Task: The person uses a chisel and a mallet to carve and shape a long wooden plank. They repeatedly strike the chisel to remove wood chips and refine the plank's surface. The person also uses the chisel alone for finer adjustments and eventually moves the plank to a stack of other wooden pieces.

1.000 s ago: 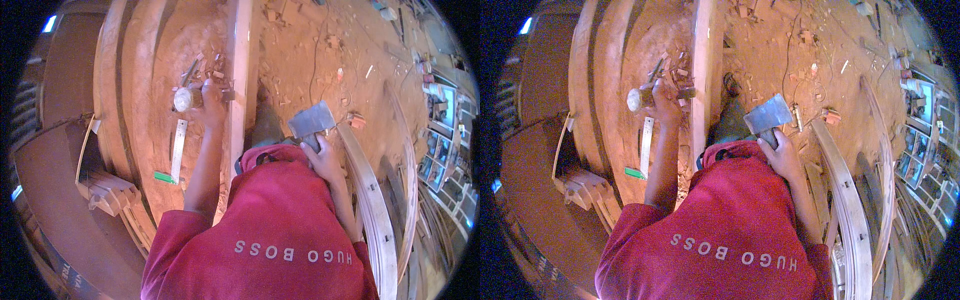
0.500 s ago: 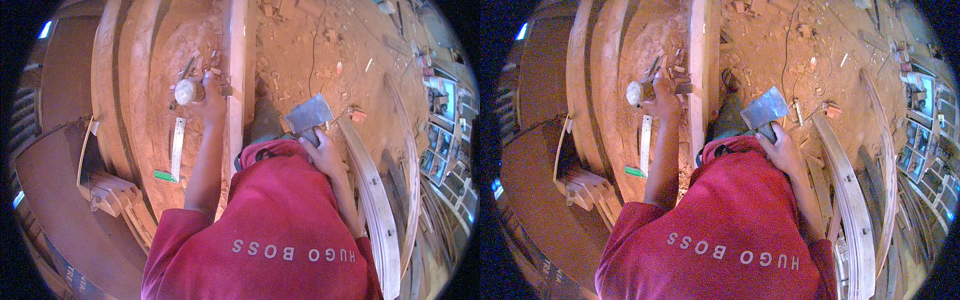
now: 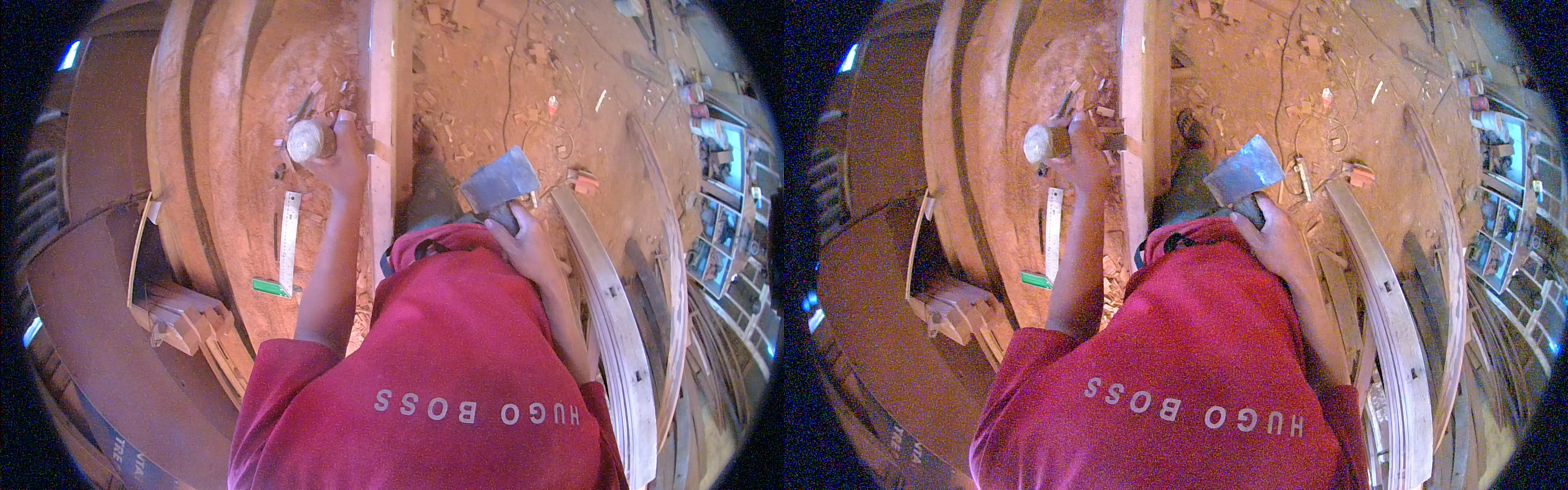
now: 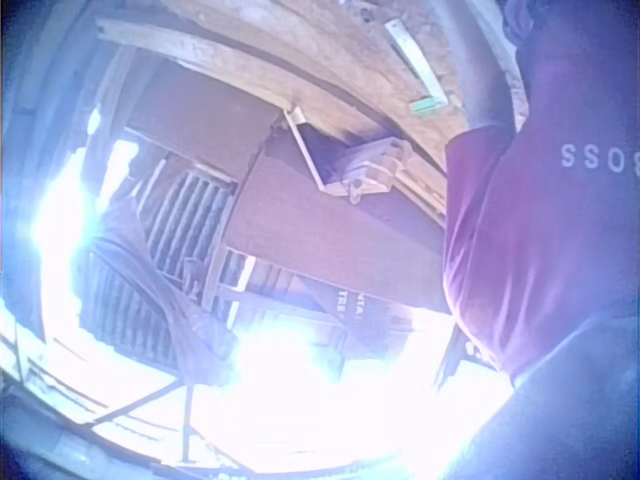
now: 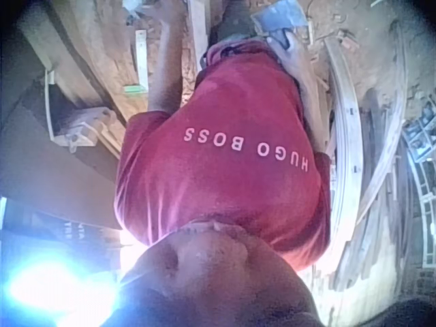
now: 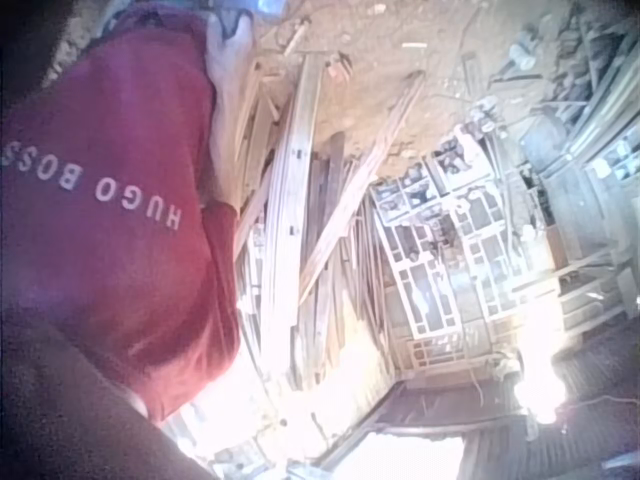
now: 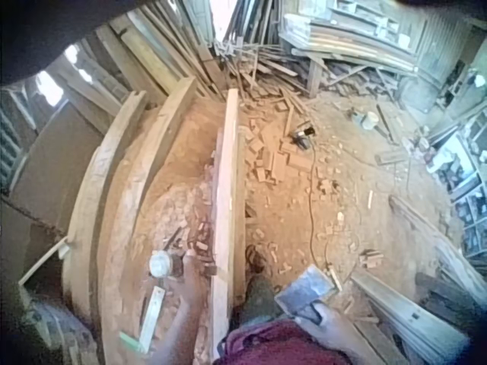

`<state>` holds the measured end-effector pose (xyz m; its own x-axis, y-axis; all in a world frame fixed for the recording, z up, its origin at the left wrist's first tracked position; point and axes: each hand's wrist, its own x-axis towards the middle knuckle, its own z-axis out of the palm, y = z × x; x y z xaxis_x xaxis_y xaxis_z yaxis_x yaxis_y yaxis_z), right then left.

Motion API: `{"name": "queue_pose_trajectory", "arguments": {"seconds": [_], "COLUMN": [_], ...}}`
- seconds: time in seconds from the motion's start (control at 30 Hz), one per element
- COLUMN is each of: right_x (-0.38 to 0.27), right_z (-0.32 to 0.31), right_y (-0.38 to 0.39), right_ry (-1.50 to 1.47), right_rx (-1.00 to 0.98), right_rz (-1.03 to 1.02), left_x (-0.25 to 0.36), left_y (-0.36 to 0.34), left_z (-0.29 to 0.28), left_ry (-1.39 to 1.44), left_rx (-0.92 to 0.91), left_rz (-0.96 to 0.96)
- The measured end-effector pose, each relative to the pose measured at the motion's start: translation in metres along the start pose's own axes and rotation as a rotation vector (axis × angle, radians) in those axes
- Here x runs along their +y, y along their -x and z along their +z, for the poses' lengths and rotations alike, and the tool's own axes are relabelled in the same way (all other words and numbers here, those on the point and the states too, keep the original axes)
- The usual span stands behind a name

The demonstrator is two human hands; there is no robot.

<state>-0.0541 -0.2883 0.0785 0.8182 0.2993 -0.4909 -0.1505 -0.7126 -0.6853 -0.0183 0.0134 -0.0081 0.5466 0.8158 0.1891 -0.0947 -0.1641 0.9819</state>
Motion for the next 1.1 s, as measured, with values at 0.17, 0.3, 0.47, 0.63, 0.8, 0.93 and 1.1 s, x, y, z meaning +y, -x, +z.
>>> {"name": "queue_pose_trajectory", "arguments": {"seconds": [0.17,0.3,0.47,0.63,0.8,0.93,1.1], "right_x": [0.003,-0.011,-0.054,-0.094,-0.127,-0.150,-0.178], "right_z": [0.001,-0.004,-0.021,-0.035,-0.051,-0.053,-0.061], "right_y": [0.000,-0.004,-0.015,-0.028,-0.035,-0.036,-0.038], "right_ry": [-0.013,-0.014,0.038,0.048,0.103,0.055,0.087], "right_rx": [-0.008,-0.051,0.010,-0.040,-0.076,-0.047,-0.083], "right_rz": [0.012,-0.014,-0.195,-0.286,-0.408,-0.567,-0.656], "left_x": [-0.017,-0.026,-0.011,0.005,0.009,-0.016,-0.001], "left_y": [-0.002,0.006,0.003,0.000,0.003,0.010,0.008], "left_z": [-0.004,-0.003,-0.013,0.008,-0.003,-0.008,-0.002], "left_ry": [0.090,-0.011,0.214,0.219,0.120,0.332,0.180], "left_rx": [0.010,0.067,-0.074,0.160,-0.015,0.090,0.039], "left_rz": [-0.089,0.080,-0.259,-0.129,-0.170,-0.218,-0.118]}}
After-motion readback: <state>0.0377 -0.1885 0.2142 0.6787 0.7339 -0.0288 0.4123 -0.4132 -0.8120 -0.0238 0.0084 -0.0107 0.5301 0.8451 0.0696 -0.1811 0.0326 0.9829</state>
